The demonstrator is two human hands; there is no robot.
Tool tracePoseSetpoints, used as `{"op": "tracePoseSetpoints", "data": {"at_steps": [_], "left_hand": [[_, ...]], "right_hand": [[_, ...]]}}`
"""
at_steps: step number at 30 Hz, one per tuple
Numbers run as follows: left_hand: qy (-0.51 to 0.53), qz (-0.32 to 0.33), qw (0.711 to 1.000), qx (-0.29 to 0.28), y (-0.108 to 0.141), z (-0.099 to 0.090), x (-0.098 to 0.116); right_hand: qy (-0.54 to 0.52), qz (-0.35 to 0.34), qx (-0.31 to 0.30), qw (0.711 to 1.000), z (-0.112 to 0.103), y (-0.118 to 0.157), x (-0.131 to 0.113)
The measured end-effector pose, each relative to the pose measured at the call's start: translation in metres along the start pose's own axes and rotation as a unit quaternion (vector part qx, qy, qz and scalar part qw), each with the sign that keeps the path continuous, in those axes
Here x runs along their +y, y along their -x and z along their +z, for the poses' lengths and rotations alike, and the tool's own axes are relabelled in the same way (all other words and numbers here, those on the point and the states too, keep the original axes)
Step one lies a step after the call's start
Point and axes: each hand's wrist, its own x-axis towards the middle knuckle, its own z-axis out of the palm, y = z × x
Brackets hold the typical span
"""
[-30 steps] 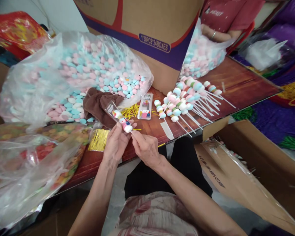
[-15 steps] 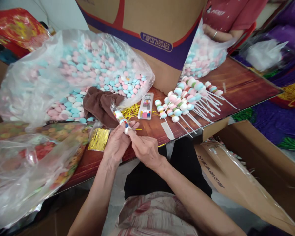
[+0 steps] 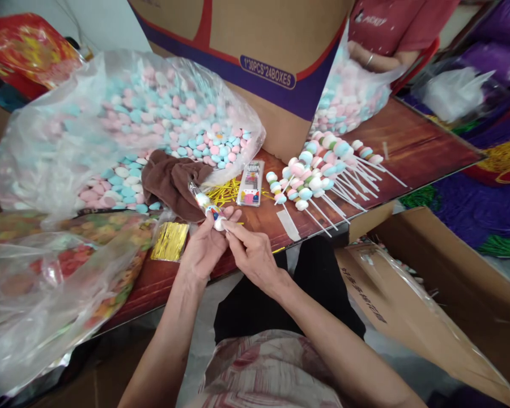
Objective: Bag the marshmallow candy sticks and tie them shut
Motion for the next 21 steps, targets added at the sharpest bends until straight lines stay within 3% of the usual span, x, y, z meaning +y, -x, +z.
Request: {"op": "tracePoseSetpoints", "data": {"at_steps": [3, 6, 9, 12, 14, 16, 18, 21], "left_hand": [[0.002, 0.012, 1.000, 0.000, -0.001, 0.003, 0.000], [-0.044, 0.037, 0.998, 0.004, 0.000, 0.005, -0.003], [-0.154, 0.123, 0.978, 0.073, 0.004, 0.004, -0.010], [-0.322, 0.270, 0.895, 0.150, 0.008, -0.002, -0.012], [-0.449, 0.333, 0.815, 0.150, 0.011, -0.007, -0.008], [-0.546, 0.355, 0.748, 0.126, 0.012, -0.009, -0.002], [-0.598, 0.364, 0.707, 0.101, 0.012, -0.010, 0.004], [-0.641, 0.370, 0.668, 0.069, 0.012, -0.008, 0.014]], "right_hand": [[0.005, -0.006, 0.055, 0.998, 0.002, 0.003, 0.000], [0.034, 0.008, 0.036, 0.999, 0.002, 0.007, 0.002], [0.102, -0.017, 0.030, 0.994, 0.002, 0.009, 0.006], [0.184, -0.068, 0.046, 0.979, 0.003, 0.010, 0.011], [0.222, -0.091, 0.047, 0.970, 0.003, 0.010, 0.013], [0.257, -0.109, 0.046, 0.959, 0.004, 0.010, 0.014], [0.294, -0.130, 0.044, 0.946, 0.004, 0.010, 0.015], [0.349, -0.172, 0.043, 0.920, 0.002, 0.009, 0.014]]}}
